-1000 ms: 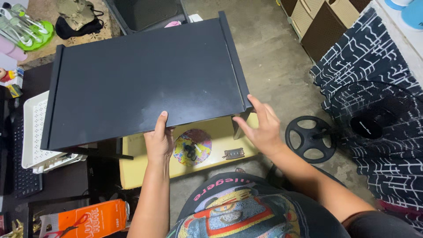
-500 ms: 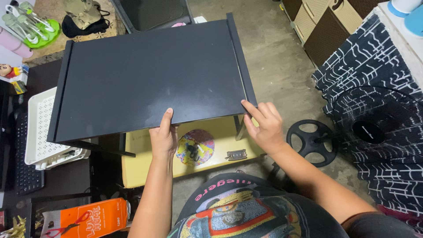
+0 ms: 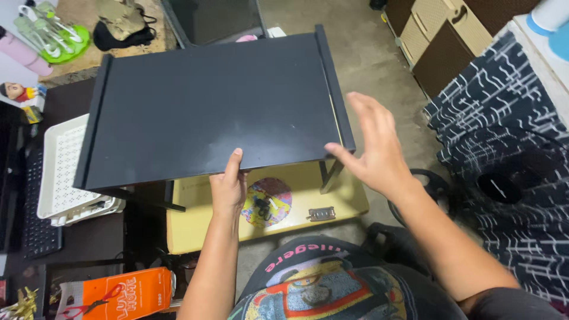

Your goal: The person assembles a small black table by attaching legs and adjusting the tabletop. They then attach black feet to a white plastic tray. The person moves the assembled table to a different location and places the tray on a yellow table.

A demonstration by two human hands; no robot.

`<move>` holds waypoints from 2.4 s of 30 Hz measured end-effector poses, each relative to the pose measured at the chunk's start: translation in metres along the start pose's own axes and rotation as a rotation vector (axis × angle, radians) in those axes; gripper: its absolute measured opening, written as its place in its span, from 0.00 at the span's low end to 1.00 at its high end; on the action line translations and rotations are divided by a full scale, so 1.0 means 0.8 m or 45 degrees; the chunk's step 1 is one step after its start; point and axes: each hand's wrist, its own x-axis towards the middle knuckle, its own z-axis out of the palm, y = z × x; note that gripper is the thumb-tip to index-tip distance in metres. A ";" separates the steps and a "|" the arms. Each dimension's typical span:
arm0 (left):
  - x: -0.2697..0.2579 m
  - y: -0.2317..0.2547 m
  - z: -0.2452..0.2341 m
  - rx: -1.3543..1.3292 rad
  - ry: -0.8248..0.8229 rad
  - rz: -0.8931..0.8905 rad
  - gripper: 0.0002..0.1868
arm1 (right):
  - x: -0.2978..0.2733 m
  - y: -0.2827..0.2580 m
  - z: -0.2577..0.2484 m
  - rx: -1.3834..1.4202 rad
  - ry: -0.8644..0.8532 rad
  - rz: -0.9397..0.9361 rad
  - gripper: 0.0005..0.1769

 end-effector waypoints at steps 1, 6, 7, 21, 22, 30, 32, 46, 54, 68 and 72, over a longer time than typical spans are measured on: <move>0.001 -0.001 0.002 0.026 0.023 -0.002 0.15 | 0.012 -0.004 0.001 0.000 -0.079 -0.090 0.44; -0.001 -0.003 0.000 0.096 0.012 0.076 0.17 | 0.067 -0.045 0.036 0.098 -0.509 -0.596 0.40; 0.000 -0.005 -0.002 0.092 -0.017 0.094 0.17 | 0.078 -0.056 0.048 0.176 -0.599 -0.668 0.39; 0.016 -0.059 -0.037 0.423 0.097 0.013 0.22 | 0.142 -0.235 0.250 -0.049 -1.036 -0.898 0.55; 0.016 -0.060 -0.037 0.452 0.072 0.008 0.23 | 0.138 -0.241 0.264 -0.101 -0.971 -0.861 0.52; 0.005 -0.033 -0.023 0.664 -0.352 0.118 0.26 | 0.118 -0.232 0.309 -0.093 -0.777 -0.821 0.49; -0.002 -0.022 -0.024 0.715 -0.466 0.133 0.27 | 0.115 -0.236 0.309 -0.155 -0.739 -0.835 0.48; -0.023 0.250 -0.204 1.526 -0.715 -0.308 0.12 | 0.128 -0.260 0.298 -0.492 -0.733 -0.918 0.49; 0.034 0.251 -0.268 1.005 0.228 0.803 0.17 | 0.126 -0.264 0.294 -0.502 -0.709 -0.930 0.49; 0.031 0.161 -0.240 0.386 0.485 0.723 0.12 | 0.128 -0.253 0.296 -0.439 -0.713 -0.906 0.50; 0.021 0.165 -0.241 0.561 0.392 0.826 0.12 | 0.127 -0.243 0.294 -0.466 -0.743 -0.930 0.51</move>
